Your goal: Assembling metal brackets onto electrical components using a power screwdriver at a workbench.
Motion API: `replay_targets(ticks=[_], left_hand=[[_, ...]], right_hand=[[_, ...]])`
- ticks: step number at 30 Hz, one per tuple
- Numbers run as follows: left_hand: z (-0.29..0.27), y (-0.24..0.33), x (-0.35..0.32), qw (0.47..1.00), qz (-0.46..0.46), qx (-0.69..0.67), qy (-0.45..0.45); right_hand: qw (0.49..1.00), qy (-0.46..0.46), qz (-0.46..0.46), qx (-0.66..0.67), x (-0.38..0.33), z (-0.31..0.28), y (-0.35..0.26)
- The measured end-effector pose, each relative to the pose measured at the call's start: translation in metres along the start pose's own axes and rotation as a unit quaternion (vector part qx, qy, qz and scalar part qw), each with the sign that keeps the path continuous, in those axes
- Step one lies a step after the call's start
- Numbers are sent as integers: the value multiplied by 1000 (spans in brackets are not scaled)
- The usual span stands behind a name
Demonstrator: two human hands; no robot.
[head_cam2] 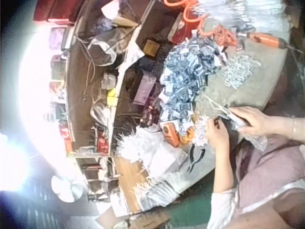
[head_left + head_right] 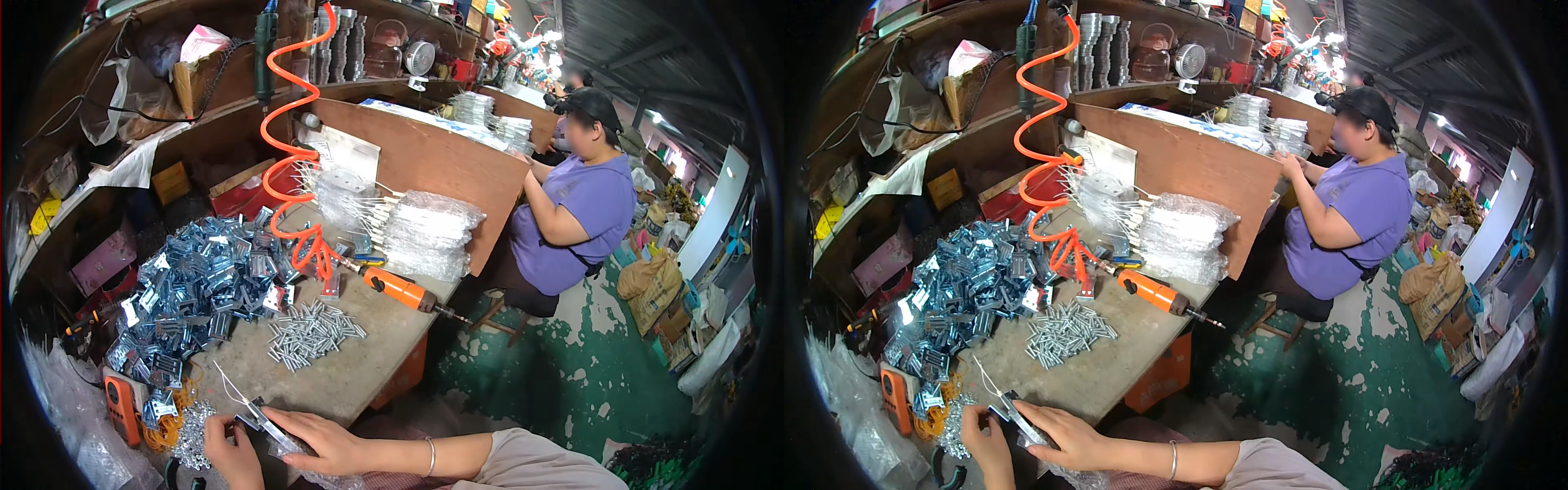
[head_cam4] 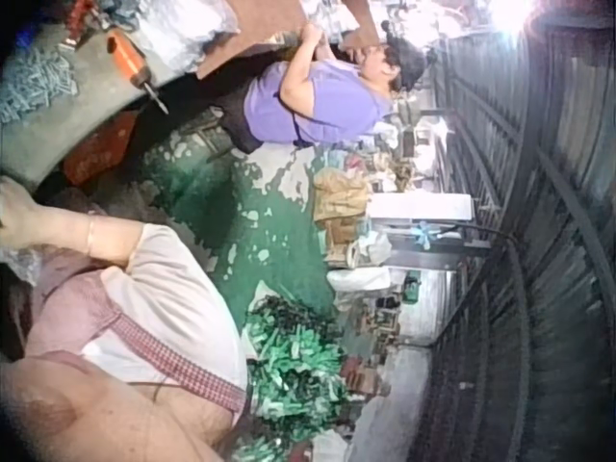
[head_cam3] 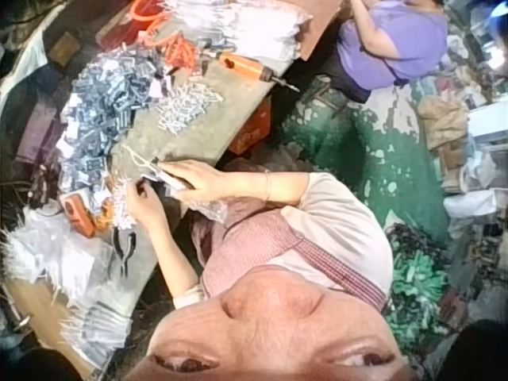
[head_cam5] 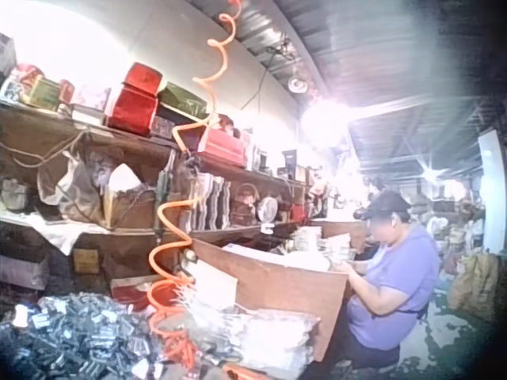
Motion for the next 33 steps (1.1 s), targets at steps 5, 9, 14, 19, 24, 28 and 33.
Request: replay_targets(ticks=[5, 9, 14, 19, 24, 28, 33], left_hand=[[1, -3, 0, 999, 3, -15, -43], [-7, 9, 1, 996, 54, 66, -36], [0, 7, 13, 990, 32, 83, -108], [10, 14, 16, 997, 75, 8, -30], [4, -6, 6, 998, 43, -51, -14], [5, 5, 7, 998, 54, -40, -18], [12, 4, 6, 996, 21, -86, -25]], right_hand=[[1000, -8, 20, 4, -4, 1, -3], [1000, -8, 4, -3, -6, 5, 2], [999, -14, 2, -30, 3, -5, 3], [998, -29, 49, -7, 6, -16, -4], [995, -67, 70, 18, 9, 2, -3], [996, -60, 69, 2, 10, -1, -2], [997, -33, 28, -60, 2, -10, -5]])
Point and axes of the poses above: each hand's wrist, its own x-axis towards the middle knuckle, its own z-axis out of the palm, y = z × x, the point moved 6 cm from there along x, towards the middle knuckle, and after that the axes turned 8 degrees about x, right-handed, at the moved point
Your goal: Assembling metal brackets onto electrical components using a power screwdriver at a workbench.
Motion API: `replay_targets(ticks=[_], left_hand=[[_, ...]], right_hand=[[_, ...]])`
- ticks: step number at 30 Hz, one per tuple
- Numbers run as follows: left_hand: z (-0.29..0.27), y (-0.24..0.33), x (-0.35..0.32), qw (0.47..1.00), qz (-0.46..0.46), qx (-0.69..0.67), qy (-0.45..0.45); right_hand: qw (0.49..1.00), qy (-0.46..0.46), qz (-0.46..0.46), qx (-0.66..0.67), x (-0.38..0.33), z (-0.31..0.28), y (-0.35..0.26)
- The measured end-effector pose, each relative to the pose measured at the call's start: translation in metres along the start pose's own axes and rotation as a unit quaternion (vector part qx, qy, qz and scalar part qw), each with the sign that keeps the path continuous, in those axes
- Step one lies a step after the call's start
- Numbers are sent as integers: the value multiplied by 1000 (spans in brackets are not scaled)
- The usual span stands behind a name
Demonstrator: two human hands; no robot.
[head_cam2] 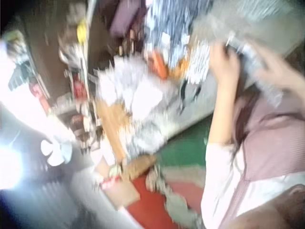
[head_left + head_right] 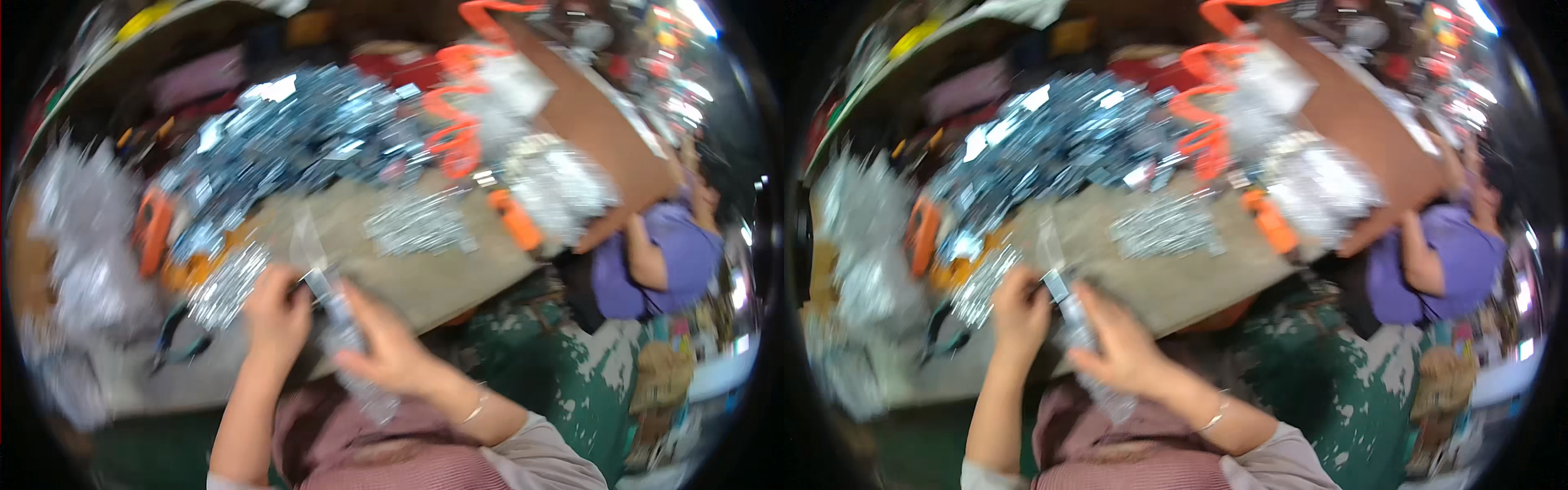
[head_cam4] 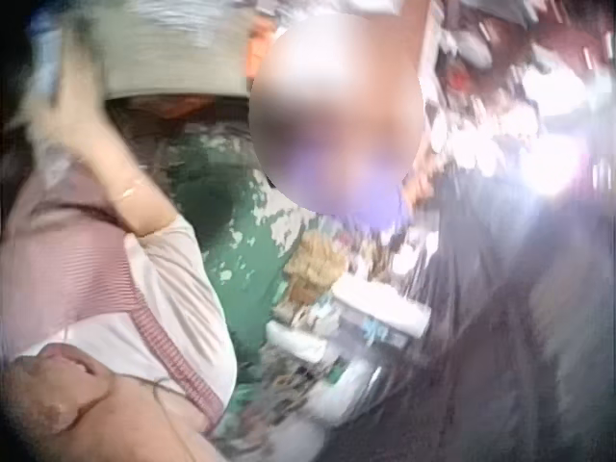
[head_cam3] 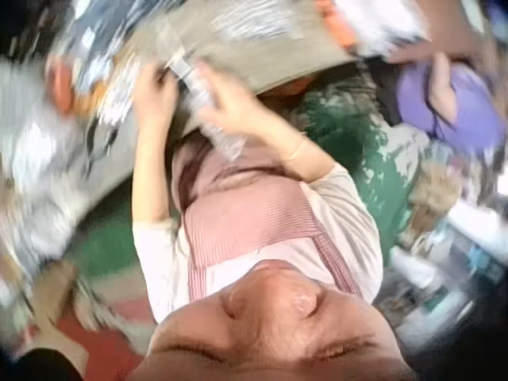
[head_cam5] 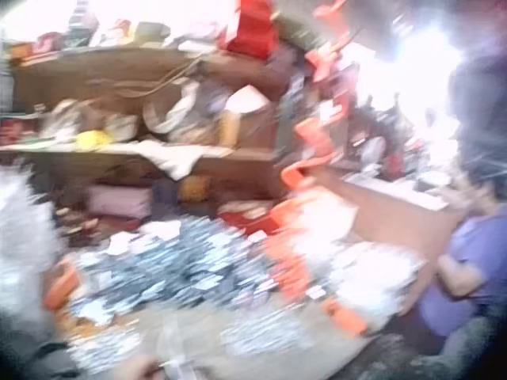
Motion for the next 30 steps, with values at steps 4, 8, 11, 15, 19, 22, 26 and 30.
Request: replay_targets(ticks=[4, 8, 11, 15, 19, 22, 26, 30], left_hand=[[0, -29, -9, 995, -89, -44, -11], [11, -30, -17, 975, -176, -126, -46], [-10, 11, -33, 999, -18, 14, 35], [-8, 14, -53, 1000, -25, -2, -9], [-9, 20, -57, 997, -66, -20, -16], [-7, 6, -61, 993, -91, -58, -52], [-3, 0, -61, 988, -108, -96, -49], [-8, 14, -59, 990, -97, -51, -92]], right_hand=[[1000, -21, -17, 8, 3, 22, 11], [1000, -20, 1, 1, -3, 21, 6], [1000, 10, -5, -6, -4, 19, 8], [999, 38, -32, -17, 0, 17, -7], [999, 24, -3, -28, -1, 22, -9], [999, 15, -5, -28, -1, 28, -14], [999, 3, 47, -19, 0, 30, -15], [1000, 5, 24, -15, 0, 23, -9]])
Point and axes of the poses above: each hand's wrist, its own x-axis towards the middle knuckle, its own z-axis out of the palm, y = z × x, the point moved 6 cm from there along x, towards the middle knuckle, and after that the axes turned 8 degrees about x, right-handed, at the moved point
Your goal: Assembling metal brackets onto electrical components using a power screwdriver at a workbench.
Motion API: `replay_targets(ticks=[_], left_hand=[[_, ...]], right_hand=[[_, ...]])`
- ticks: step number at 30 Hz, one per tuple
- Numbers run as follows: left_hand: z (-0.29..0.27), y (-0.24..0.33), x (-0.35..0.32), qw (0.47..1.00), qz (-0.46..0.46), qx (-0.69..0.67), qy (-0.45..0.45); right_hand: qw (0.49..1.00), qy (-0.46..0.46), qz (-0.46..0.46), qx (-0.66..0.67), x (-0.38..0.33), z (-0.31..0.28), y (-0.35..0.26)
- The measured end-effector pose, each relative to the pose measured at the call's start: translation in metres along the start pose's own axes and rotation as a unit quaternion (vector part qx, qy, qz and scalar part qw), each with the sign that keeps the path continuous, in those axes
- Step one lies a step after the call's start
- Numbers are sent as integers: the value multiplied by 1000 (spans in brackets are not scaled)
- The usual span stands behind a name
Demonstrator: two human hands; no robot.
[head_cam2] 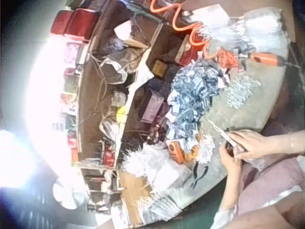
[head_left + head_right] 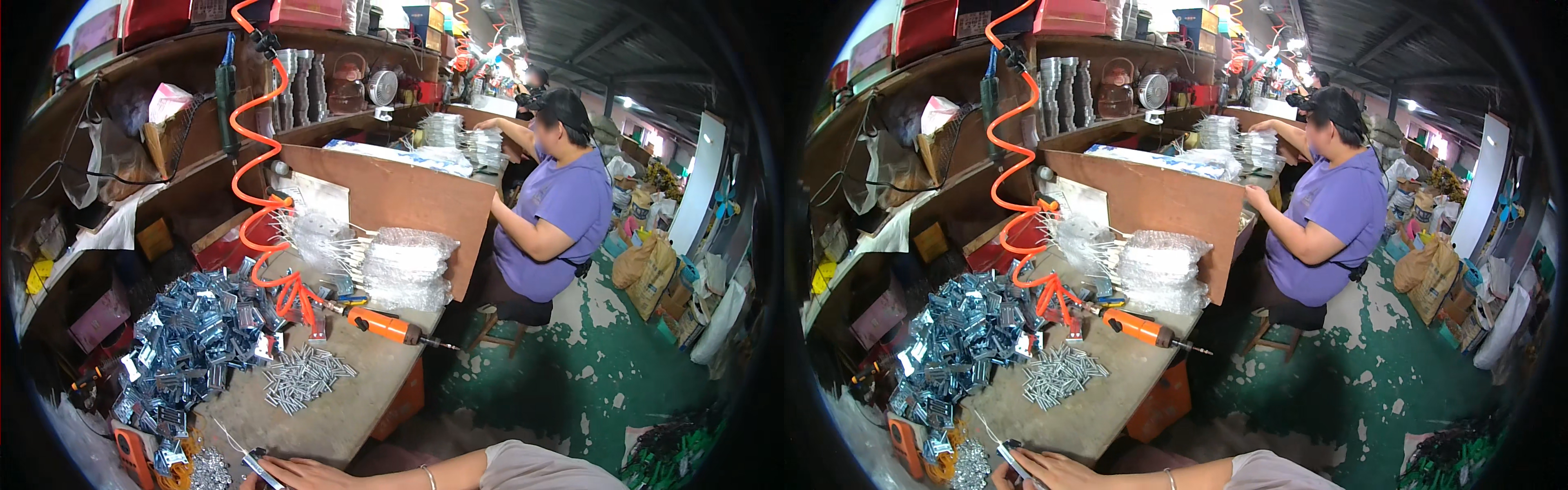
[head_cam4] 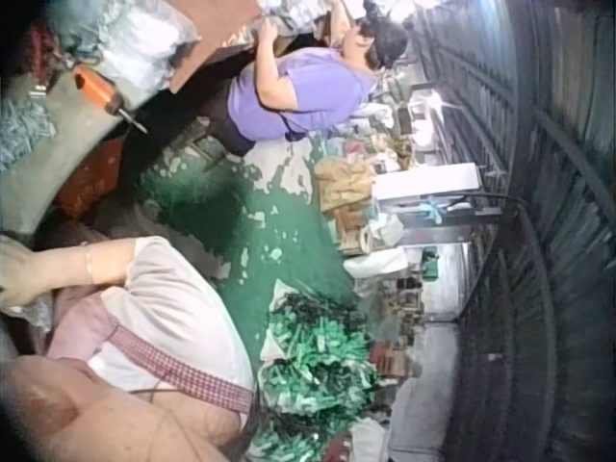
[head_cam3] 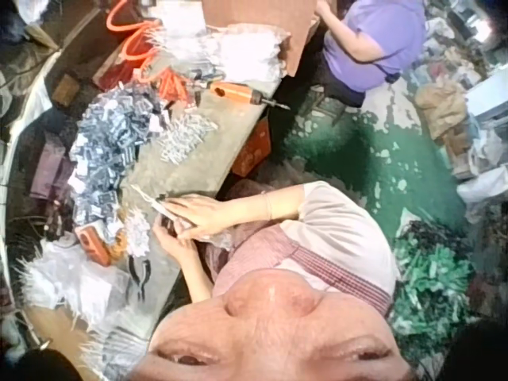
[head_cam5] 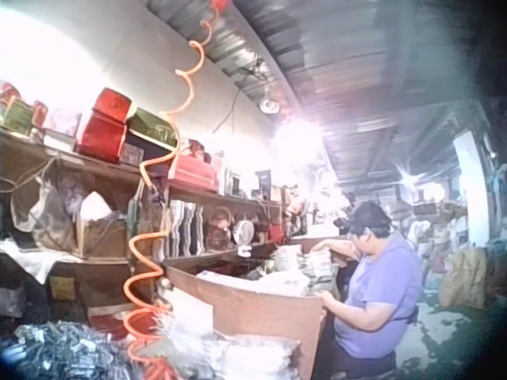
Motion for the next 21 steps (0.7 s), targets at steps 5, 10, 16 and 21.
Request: replay_targets(ticks=[5, 10, 16, 21], left_hand=[[-4, -2, 1, 1000, 16, 14, -22], [-1, -15, -4, 999, 18, 8, -29], [0, -17, -7, 999, 37, -6, -15], [0, -14, -4, 999, 43, -8, -11]], right_hand=[[988, 56, -75, -123, 6, -89, 16], [858, 280, 99, -419, -29, -229, 49], [853, 229, 195, -427, -33, -256, 78], [854, 211, 233, -414, -24, -269, 106]])
Point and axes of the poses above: each hand's wrist, its own x-axis towards the middle knuckle, its own z-axis out of the palm, y = z × x, the point moved 6 cm from there along x, towards the middle knuckle, and after that the axes turned 8 degrees about x, right-handed, at the moved point
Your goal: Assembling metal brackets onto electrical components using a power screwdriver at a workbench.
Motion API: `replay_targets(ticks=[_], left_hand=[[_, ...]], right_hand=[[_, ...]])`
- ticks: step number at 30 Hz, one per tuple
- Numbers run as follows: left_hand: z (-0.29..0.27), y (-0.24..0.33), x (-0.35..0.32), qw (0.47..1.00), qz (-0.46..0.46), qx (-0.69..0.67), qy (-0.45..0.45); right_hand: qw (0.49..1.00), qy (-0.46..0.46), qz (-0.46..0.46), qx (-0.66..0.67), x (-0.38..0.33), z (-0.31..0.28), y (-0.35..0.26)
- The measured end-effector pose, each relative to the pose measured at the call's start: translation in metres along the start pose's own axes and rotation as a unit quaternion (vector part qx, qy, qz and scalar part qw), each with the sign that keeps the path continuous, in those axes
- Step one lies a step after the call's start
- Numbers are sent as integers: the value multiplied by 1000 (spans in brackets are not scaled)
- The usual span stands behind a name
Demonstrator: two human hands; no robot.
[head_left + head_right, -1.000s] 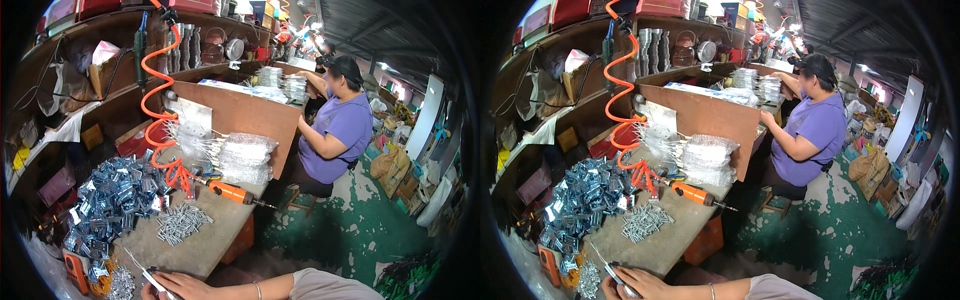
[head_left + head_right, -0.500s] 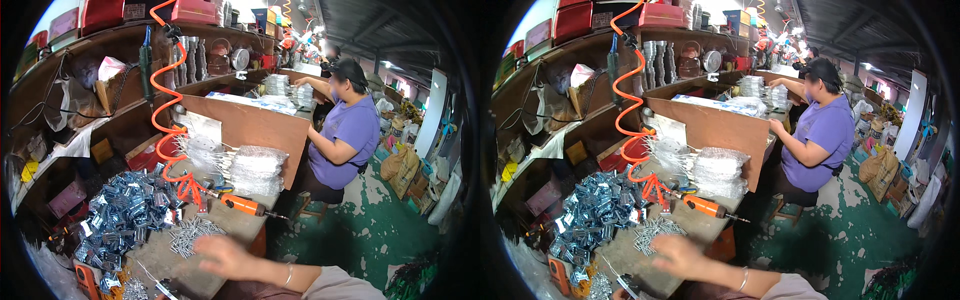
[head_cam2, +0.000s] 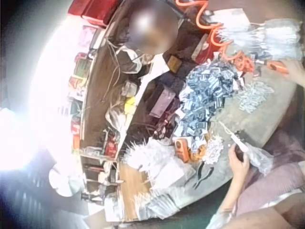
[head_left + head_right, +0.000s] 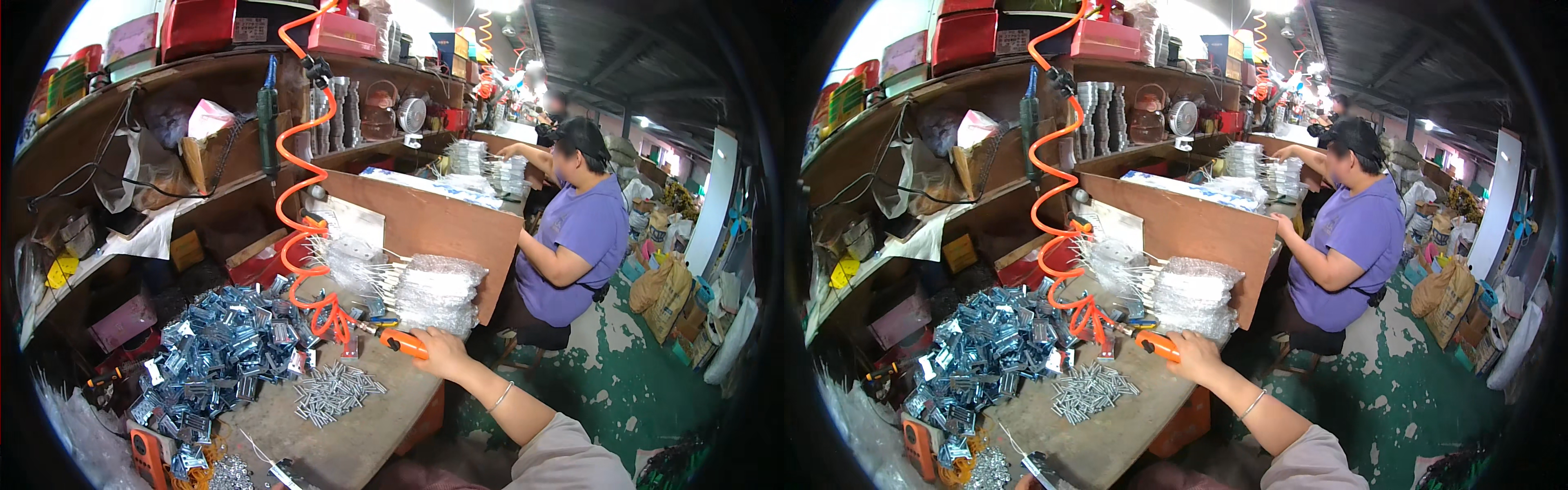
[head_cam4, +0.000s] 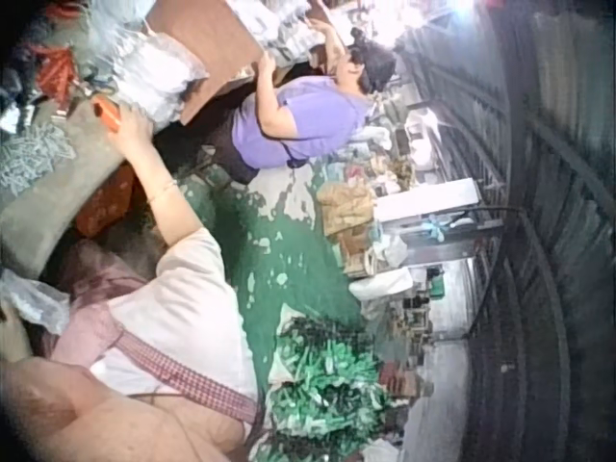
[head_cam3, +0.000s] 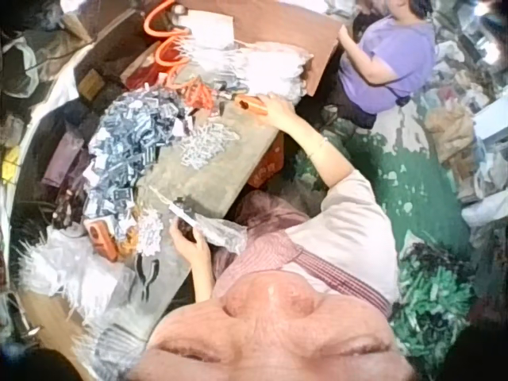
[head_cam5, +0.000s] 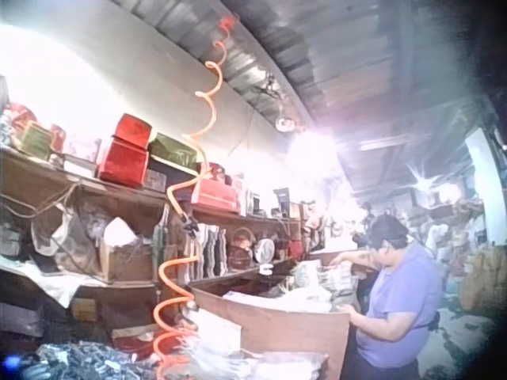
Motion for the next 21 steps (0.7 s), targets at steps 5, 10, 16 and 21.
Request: replay_targets(ticks=[5, 10, 16, 21], left_hand=[[-2, 9, 2, 1000, 7, 10, 12], [0, 6, 1, 999, 30, 23, 20], [-5, 5, -3, 1000, 6, 17, -2], [-11, 23, -6, 998, -3, 64, 29]], right_hand=[[997, -15, 14, 78, 7, 4, 8], [743, -16, 150, 652, -21, 26, -12], [398, -201, 101, 889, -56, 31, -125], [360, -164, 129, 909, -59, 56, -152]])
Point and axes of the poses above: each hand's wrist, its own x-axis towards the middle knuckle, its own z-axis out of the palm, y = z × x, the point moved 6 cm from there along x, towards the middle knuckle, and after that the axes turned 8 degrees about x, right-handed, at the moved point
